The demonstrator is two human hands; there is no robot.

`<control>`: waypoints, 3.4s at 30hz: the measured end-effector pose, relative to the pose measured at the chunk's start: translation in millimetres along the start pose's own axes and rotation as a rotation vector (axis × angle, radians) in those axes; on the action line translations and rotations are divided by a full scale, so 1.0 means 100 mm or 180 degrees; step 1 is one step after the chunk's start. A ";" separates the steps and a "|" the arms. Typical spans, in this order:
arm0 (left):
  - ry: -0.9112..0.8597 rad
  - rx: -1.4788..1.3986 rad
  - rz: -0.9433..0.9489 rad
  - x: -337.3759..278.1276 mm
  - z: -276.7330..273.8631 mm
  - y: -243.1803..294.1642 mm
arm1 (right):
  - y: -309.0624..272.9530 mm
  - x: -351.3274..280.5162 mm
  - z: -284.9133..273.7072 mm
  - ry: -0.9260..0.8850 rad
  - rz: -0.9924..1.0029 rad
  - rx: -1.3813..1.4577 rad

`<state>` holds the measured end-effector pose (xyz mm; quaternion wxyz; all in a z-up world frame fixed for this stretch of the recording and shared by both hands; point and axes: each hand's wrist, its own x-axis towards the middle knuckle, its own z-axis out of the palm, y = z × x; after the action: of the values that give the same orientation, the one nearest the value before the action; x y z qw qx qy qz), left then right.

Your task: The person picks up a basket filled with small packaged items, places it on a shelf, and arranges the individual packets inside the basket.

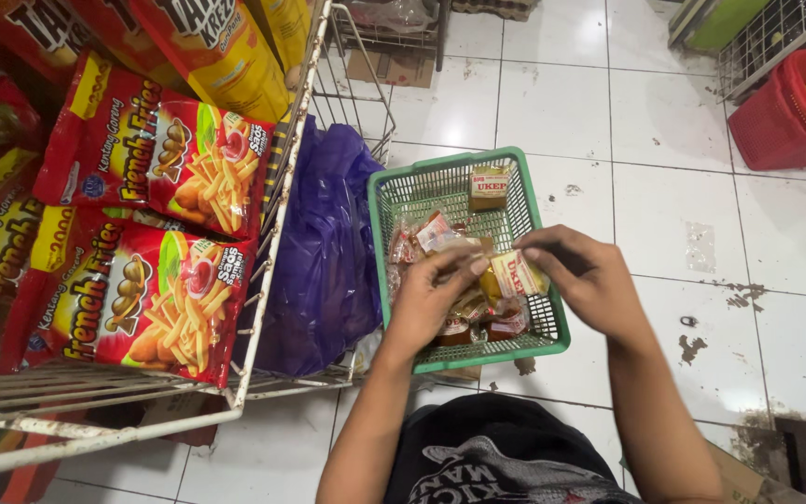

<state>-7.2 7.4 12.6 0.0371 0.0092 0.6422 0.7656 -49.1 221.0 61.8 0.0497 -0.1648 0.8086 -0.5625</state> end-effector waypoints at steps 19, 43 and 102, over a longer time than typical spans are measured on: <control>0.0089 -0.0829 -0.0119 0.07 0.08 -0.32 | -0.01 0.06 0.07 0.0839 0.0385 -0.0043; 0.1094 0.0713 0.0472 -0.18 -0.04 0.02 | 0.28 1.04 -0.10 -0.0630 -0.1090 -0.2014; 0.0769 0.0086 0.0197 -0.09 0.12 -0.06 | 0.33 0.12 -0.06 -0.0215 0.0388 0.1098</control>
<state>2.5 19.2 8.9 -0.0643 -0.0628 0.6517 0.7531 -69.1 232.5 34.6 0.1384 -0.1233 0.7066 -0.6829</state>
